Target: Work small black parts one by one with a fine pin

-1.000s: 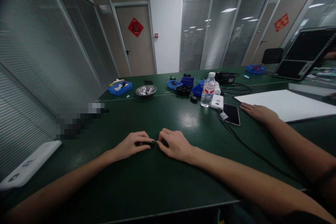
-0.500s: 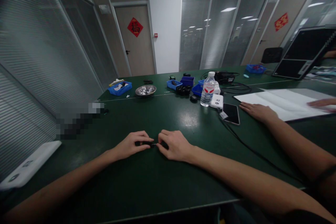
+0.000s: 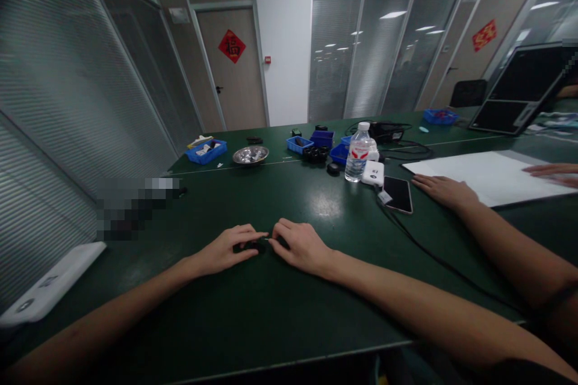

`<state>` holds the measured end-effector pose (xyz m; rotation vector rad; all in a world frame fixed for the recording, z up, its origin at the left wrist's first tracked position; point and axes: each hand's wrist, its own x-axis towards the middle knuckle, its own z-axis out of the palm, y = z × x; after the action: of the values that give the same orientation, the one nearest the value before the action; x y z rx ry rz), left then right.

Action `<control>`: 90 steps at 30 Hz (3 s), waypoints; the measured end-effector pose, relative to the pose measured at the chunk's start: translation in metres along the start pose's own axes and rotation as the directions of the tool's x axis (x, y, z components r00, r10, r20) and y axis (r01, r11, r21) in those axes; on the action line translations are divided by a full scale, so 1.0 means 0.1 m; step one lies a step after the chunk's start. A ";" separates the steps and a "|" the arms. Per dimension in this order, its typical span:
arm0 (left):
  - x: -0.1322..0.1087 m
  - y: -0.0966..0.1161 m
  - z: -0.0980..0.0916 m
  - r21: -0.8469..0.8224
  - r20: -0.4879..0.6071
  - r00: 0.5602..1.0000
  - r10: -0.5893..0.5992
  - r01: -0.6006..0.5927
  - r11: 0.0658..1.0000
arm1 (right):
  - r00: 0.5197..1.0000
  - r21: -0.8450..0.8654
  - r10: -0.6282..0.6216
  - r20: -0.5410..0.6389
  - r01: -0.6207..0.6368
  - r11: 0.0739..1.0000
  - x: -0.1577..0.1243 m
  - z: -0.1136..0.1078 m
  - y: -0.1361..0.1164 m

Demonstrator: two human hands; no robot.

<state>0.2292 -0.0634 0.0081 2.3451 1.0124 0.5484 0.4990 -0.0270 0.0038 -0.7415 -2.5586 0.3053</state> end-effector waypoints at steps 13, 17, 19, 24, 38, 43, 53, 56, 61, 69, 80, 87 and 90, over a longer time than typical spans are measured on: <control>-0.01 0.06 -0.05 -0.041 -0.017 0.999 -0.037 0.037 0.998 | 1.000 0.024 0.014 0.007 -0.014 1.000 0.00 -0.01 -0.01; 0.01 0.07 -0.05 -0.080 -0.016 1.000 -0.025 0.024 0.997 | 1.000 -0.023 -0.018 0.014 0.019 1.000 0.00 0.01 0.00; 0.01 0.07 -0.04 -0.093 -0.029 0.999 -0.015 0.012 0.996 | 1.000 -0.035 -0.025 0.016 0.026 0.999 0.00 0.02 0.01; 0.02 0.05 -0.02 -0.149 -0.084 0.996 -0.032 0.020 0.989 | 0.999 -0.027 -0.029 0.032 0.030 0.999 0.00 0.00 -0.01; 0.02 -0.35 -0.09 -0.684 -0.310 0.786 -0.535 0.206 0.700 | 0.967 0.328 0.235 -0.100 -0.191 0.925 0.05 -0.03 0.10; 0.00 -0.46 -0.10 -0.787 -0.265 0.783 -0.563 0.162 0.596 | 0.818 0.736 0.573 0.054 -0.421 0.530 0.11 -0.04 0.32; 0.03 -0.42 -0.11 -0.829 -0.225 0.754 -0.617 0.184 0.528 | 0.739 0.901 0.669 0.081 -0.341 0.267 0.14 -0.04 0.35; 0.04 -0.42 -0.10 -0.811 -0.223 0.769 -0.599 0.194 0.552 | 0.744 0.899 0.663 0.087 -0.346 0.270 0.13 -0.04 0.35; -0.01 -0.29 -0.12 -0.656 -0.202 0.830 -0.519 0.279 0.701 | 0.762 0.900 0.643 0.079 -0.332 0.283 0.12 -0.02 0.38; -0.04 0.08 -0.07 -0.290 -0.074 0.960 -0.271 0.239 0.927 | 0.775 0.858 0.627 0.077 -0.372 0.354 0.10 0.03 0.42; -0.01 0.09 -0.06 -0.224 -0.028 0.947 -0.321 0.308 0.925 | 0.791 0.800 0.607 0.072 -0.409 0.438 0.10 0.04 0.40; -0.01 0.12 -0.08 -0.212 -0.014 0.943 -0.331 0.321 0.923 | 0.803 0.794 0.593 0.064 -0.401 0.457 0.10 0.03 0.40; 0.00 0.01 -0.13 -0.198 -0.045 0.947 -0.319 0.305 0.932 | 0.808 0.796 0.585 0.073 -0.400 0.454 0.09 0.02 0.40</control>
<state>0.2223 -0.0603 0.0186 1.9597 1.2799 0.5836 0.5091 0.0108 -0.0081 -1.0519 -1.6241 1.3679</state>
